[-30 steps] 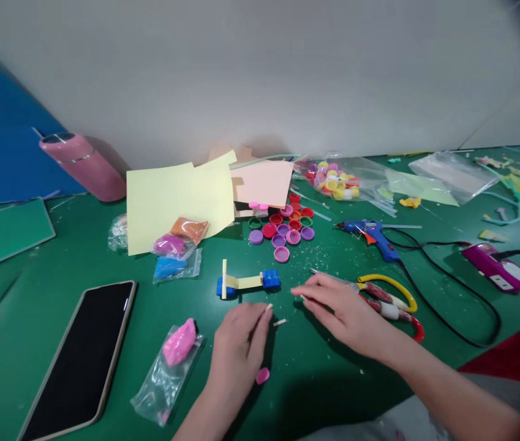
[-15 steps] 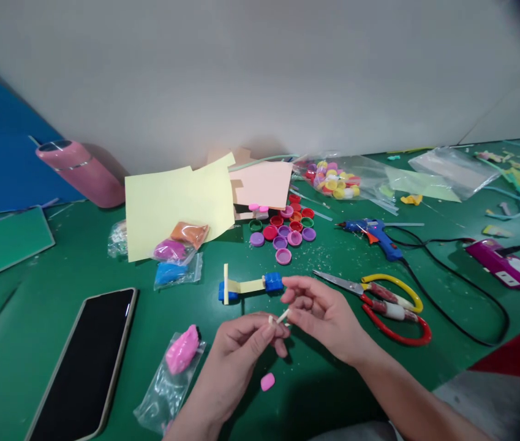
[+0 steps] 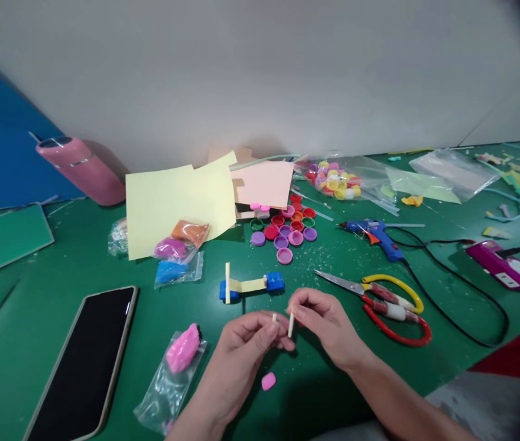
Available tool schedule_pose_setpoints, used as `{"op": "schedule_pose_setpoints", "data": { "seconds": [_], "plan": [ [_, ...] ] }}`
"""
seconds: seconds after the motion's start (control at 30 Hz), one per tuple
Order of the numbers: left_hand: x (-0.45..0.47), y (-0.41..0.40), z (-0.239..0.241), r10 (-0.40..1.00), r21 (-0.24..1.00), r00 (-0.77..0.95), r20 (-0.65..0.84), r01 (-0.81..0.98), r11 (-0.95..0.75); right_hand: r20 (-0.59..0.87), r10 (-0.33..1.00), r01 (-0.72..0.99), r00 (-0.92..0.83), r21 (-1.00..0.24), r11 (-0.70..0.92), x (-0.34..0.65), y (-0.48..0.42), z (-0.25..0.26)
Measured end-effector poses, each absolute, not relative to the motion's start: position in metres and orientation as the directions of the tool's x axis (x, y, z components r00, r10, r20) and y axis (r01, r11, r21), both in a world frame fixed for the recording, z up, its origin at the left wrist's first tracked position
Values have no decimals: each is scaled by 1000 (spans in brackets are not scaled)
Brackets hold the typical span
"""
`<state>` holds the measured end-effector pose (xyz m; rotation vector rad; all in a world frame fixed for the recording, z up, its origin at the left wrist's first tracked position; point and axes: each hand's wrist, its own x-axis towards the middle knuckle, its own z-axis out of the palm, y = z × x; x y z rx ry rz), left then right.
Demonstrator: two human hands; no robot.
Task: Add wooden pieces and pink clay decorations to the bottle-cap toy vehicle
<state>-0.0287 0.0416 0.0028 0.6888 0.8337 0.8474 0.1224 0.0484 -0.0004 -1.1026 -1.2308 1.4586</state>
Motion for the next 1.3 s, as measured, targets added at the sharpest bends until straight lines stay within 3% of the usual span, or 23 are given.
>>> {"op": "schedule_pose_setpoints", "data": {
  "seconds": [0.37, 0.83, 1.13, 1.3],
  "plan": [
    [-30, 42, -3, 874, 896, 342, -346, -157, 416, -15, 974, 45, -228, -999, -5, 122, 42, -6],
    [-29, 41, 3, 853, 889, 348, -389, -100, 446, -6, 973, -25, -231, -1000, -12, 119, 42, -6],
    [-26, 39, 3, 852, 882, 359, -382, -135, 452, -40, 990, -28, -138, -999, -45, 108, 41, -3],
    [-25, 39, 1, 844, 874, 320, -431, -82, 478, -11, 999, 94, 46, -995, -15, 118, 45, -6]
  ]
}}
